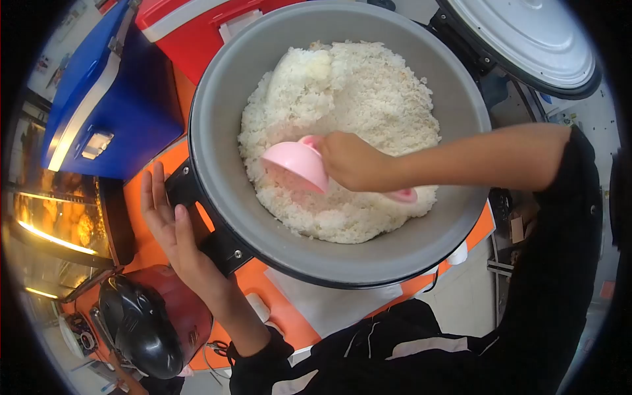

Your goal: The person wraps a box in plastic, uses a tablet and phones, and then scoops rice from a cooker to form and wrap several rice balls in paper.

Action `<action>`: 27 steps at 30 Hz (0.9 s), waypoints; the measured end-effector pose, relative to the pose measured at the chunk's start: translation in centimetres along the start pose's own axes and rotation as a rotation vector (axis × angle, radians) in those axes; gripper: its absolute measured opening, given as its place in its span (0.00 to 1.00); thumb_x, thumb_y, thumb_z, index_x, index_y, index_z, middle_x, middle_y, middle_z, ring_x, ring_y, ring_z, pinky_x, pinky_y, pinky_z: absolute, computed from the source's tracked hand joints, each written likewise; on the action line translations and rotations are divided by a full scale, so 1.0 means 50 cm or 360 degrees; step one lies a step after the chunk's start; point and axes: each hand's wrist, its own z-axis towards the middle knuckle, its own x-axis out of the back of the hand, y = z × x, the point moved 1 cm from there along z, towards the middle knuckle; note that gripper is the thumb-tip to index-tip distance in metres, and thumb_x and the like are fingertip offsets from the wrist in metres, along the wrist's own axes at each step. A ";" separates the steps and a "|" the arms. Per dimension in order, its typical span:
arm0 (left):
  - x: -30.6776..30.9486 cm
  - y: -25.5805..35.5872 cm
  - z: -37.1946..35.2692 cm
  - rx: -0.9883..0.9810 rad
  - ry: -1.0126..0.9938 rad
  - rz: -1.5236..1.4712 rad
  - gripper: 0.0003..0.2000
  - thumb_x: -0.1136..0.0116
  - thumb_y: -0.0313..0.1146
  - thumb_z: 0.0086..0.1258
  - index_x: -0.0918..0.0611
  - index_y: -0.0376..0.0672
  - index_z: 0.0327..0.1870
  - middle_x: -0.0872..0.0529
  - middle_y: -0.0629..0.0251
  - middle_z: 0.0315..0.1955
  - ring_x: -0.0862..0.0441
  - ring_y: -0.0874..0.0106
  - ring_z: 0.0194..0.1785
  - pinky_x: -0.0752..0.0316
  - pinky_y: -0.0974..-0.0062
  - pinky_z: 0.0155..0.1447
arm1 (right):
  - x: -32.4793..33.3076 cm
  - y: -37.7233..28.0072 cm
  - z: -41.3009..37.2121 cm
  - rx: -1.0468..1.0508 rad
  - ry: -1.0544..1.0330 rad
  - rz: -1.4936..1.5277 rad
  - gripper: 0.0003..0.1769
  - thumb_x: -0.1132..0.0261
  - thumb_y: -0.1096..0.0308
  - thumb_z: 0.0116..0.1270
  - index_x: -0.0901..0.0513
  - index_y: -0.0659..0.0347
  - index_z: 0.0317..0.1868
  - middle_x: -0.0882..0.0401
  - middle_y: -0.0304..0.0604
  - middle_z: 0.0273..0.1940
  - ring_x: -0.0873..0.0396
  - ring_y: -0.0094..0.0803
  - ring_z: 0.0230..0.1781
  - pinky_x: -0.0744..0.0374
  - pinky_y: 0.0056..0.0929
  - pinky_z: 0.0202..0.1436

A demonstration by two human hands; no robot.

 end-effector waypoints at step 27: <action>0.014 -0.020 0.000 -0.0076 0.0083 -0.0252 0.21 0.63 0.21 0.63 0.33 0.34 0.59 0.33 0.52 0.61 0.40 0.64 0.67 0.48 0.68 0.69 | 0.144 -0.004 -0.077 -0.0448 0.0091 -0.0384 0.26 0.61 0.50 0.74 0.31 0.68 0.39 0.25 0.54 0.30 0.26 0.36 0.25 0.25 0.39 0.37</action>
